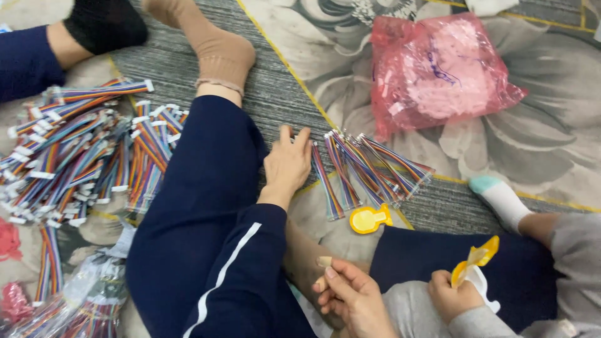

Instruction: Manually attaching white plastic connectors to the ends of multi-colored ribbon cables.

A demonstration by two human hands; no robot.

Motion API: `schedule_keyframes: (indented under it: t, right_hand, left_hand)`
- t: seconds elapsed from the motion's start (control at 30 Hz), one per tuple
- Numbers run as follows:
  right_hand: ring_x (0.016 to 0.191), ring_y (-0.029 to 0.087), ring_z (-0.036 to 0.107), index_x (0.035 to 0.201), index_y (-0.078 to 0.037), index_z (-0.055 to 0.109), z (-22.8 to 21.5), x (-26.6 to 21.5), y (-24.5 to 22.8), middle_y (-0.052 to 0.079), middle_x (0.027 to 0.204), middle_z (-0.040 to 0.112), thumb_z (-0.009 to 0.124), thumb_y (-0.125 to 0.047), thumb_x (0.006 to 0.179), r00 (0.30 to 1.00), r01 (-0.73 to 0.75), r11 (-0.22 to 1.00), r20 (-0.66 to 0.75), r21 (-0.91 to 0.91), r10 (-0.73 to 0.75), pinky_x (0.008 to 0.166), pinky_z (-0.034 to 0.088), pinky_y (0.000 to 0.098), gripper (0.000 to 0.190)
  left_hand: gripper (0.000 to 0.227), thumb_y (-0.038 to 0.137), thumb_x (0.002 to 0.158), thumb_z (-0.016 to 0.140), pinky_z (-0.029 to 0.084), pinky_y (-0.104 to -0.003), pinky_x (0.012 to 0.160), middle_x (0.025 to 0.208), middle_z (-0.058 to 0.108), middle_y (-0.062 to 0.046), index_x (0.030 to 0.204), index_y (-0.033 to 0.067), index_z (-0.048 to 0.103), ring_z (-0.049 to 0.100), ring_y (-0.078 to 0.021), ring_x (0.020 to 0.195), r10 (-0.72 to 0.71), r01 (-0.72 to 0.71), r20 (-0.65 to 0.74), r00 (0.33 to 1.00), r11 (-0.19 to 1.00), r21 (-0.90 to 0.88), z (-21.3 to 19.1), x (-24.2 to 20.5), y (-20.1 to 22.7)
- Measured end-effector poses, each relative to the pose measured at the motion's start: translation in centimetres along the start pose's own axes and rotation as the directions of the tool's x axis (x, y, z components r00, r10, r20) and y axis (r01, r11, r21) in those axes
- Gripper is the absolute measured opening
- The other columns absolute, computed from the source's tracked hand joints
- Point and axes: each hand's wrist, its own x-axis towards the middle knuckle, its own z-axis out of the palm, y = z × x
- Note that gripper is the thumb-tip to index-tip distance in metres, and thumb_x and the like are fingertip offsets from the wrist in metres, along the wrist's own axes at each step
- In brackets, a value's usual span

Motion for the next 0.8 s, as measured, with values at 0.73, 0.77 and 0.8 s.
schedule_keyframes:
  t: [0.73, 0.77, 0.8]
  right_hand:
    - [0.068, 0.019, 0.05, 0.109, -0.001, 0.056, 1.3, -0.8, -3.1, 0.016, 0.084, 0.059, 0.05, -0.02, 0.091, 0.996, -0.001, 0.972, 0.087, 0.233, -0.019, 0.06, 0.041, 0.0285, 0.027]
    - [0.076, 0.023, 0.053, 0.106, -0.003, 0.053, 1.1, -0.5, -3.1, 0.018, 0.09, 0.06, 0.05, -0.03, 0.091, 0.993, -0.056, 0.947, 0.119, 0.315, 0.019, 0.067, 0.044, 0.0319, 0.031]
    - [0.083, 0.026, 0.057, 0.103, -0.005, 0.051, 0.9, -0.1, -3.1, 0.02, 0.096, 0.06, 0.05, -0.04, 0.09, 0.987, -0.112, 0.913, 0.154, 0.392, 0.055, 0.074, 0.047, 0.0352, 0.037]
  left_hand:
    - [0.051, 0.049, 0.087, 0.052, 0.045, -0.043, 0.052, 0.053, 0.059, -0.011, 0.061, 0.0062, 0.053, 0.056, -0.036, 0.05, -0.241, 0.246, 0.048, 0.969, 0.949, -0.198, -5.4, -0.3, 2.4]
    - [0.042, 0.044, 0.085, 0.056, 0.045, -0.037, 0.049, 0.056, 0.062, -0.008, 0.067, 0.0064, 0.061, 0.056, -0.0271, 0.048, -0.06, 0.112, 0.165, 0.985, 0.937, -0.33, -6.4, -0.6, 3.6]
    - [0.034, 0.038, 0.082, 0.059, 0.044, -0.032, 0.046, 0.059, 0.064, -0.005, 0.074, 0.0068, 0.069, 0.055, -0.0183, 0.046, 0.136, -0.003, 0.25, 0.959, 0.883, -0.469, -7.5, -0.7, 4.7]
